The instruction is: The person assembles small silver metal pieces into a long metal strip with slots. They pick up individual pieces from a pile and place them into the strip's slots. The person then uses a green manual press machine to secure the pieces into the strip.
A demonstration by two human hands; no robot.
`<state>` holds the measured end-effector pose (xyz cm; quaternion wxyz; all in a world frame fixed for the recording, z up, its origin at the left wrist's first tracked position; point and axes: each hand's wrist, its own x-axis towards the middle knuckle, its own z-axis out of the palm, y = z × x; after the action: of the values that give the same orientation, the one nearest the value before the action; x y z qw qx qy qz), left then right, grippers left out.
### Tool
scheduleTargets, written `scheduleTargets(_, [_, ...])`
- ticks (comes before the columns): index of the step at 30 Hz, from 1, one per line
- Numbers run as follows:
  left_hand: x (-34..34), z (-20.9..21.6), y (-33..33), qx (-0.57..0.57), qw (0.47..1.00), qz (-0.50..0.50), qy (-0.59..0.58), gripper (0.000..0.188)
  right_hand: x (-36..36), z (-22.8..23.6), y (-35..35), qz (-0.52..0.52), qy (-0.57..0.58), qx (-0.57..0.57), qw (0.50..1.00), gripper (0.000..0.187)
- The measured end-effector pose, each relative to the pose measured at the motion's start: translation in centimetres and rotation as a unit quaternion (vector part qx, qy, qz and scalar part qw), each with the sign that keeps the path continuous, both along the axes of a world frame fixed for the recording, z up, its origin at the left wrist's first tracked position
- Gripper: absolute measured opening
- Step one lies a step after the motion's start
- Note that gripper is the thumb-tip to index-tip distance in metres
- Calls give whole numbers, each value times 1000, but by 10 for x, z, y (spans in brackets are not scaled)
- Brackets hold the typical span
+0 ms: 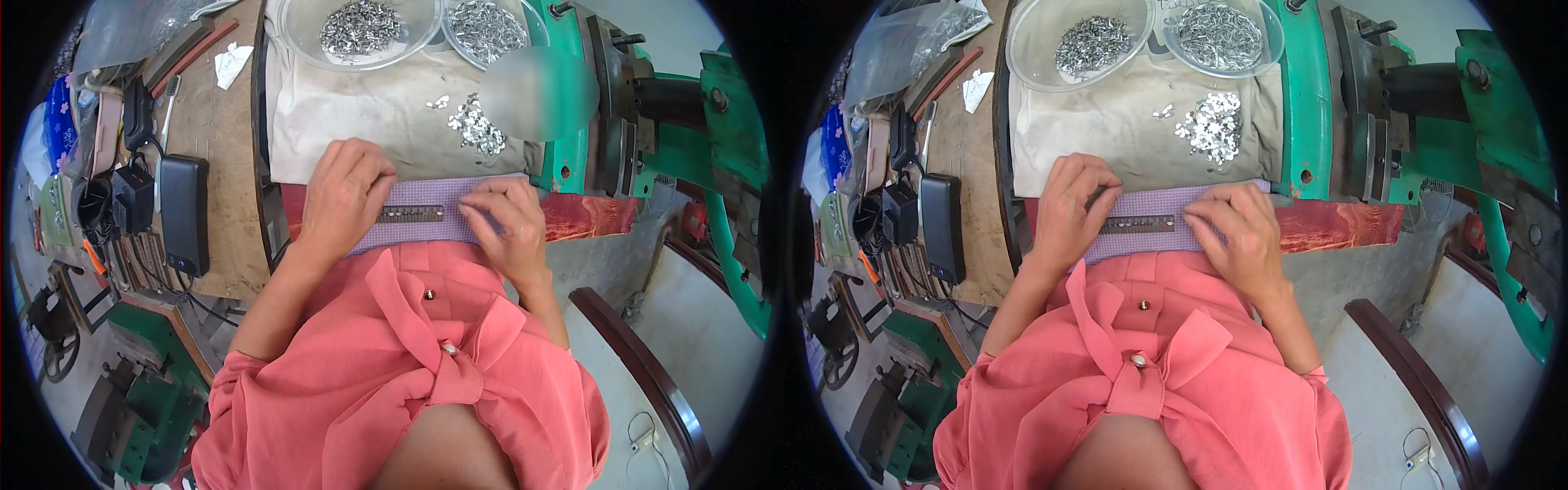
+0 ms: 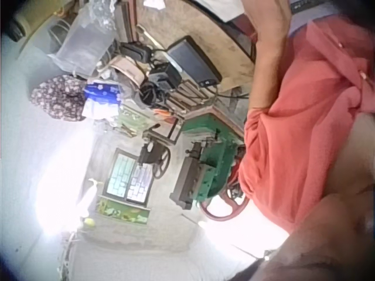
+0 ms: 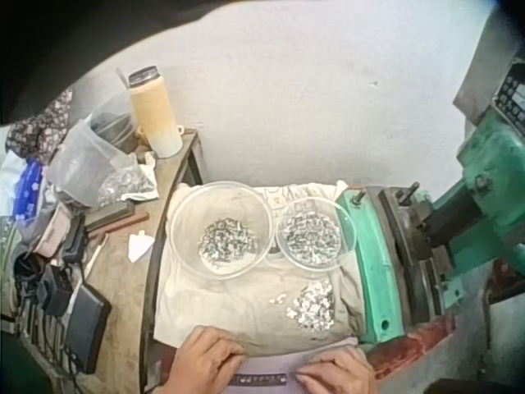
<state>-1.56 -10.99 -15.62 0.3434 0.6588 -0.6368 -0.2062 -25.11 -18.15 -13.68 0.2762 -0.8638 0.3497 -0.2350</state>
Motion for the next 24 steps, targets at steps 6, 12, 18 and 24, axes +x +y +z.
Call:
scheduleTargets(6, [-21,4,19,7,998,-37,46,15,9,-7,17,40,3,13,999,18])
scheduleTargets(12, [-29,-5,26,-11,998,-46,46,15,15,-9,19,57,30,-18,998,16])
scheduleTargets(18, [-30,-5,25,-16,998,-55,32,15,18,-12,20,62,24,-49,997,17])
scheduleTargets(24, [-31,-4,24,-9,999,-45,19,15,11,-10,19,36,-13,-22,999,17])
